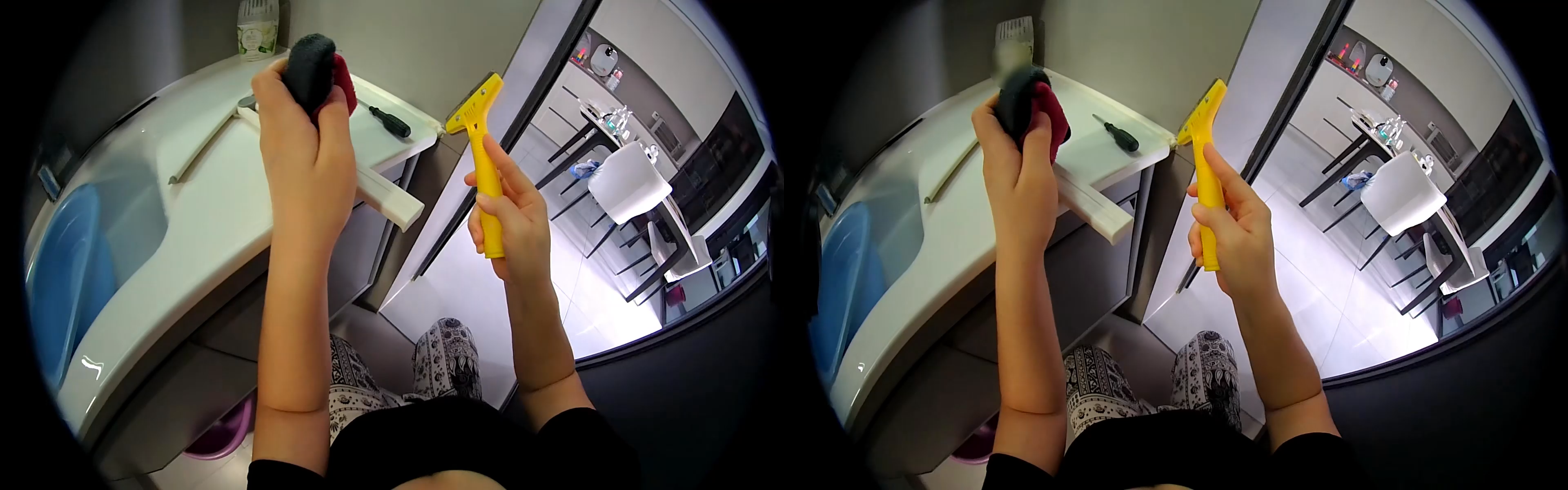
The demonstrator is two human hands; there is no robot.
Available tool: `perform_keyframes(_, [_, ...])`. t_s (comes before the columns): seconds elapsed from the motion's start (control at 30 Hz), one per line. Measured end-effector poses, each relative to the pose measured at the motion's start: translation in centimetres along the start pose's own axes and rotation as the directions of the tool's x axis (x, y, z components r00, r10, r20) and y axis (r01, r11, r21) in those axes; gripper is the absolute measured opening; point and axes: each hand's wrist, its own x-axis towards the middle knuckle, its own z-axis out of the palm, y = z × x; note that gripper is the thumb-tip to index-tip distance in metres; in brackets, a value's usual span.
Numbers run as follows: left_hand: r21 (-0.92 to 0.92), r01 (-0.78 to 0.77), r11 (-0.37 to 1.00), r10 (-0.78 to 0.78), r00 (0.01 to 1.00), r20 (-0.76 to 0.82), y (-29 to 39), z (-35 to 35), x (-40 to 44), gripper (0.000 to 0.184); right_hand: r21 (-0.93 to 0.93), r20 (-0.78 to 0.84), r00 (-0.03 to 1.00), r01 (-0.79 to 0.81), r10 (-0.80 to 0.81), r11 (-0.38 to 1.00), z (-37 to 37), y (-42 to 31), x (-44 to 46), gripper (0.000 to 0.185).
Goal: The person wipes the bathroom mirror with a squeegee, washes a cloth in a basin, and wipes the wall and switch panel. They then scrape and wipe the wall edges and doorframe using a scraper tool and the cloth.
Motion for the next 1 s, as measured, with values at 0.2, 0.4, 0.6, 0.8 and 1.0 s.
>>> perform_keyframes(0.2, [0.053,-0.087,0.995,0.087,0.996,0.004,-0.59,0.09,0.07,0.028,-0.011,0.0,1.0,0.002,-0.002,1.0,-0.09,-0.66,-0.09,0.062])
perform_keyframes(0.4, [0.036,-0.121,0.992,0.12,0.993,0.006,-0.92,0.28,0.06,0.029,-0.057,0.003,1.0,-0.01,0.011,0.998,-0.5,-0.84,0.02,0.062])
perform_keyframes(0.6, [0.046,-0.067,0.997,0.067,0.998,0.005,-0.25,0.26,-0.13,0.029,-0.026,0.023,0.998,-0.05,0.051,0.998,-0.77,-0.97,0.0,0.06])
perform_keyframes(0.8, [0.018,-0.078,0.997,0.077,0.997,0.015,-0.49,0.32,-0.02,0.03,-0.046,-0.008,1.0,-0.015,0.015,0.999,-0.41,-0.7,0.14,0.062])
perform_keyframes(1.0, [0.033,-0.053,0.998,0.052,0.998,0.035,-0.47,0.27,-0.11,0.03,-0.044,-0.019,1.0,-0.012,0.011,0.999,-0.11,-0.71,0.3,0.062])
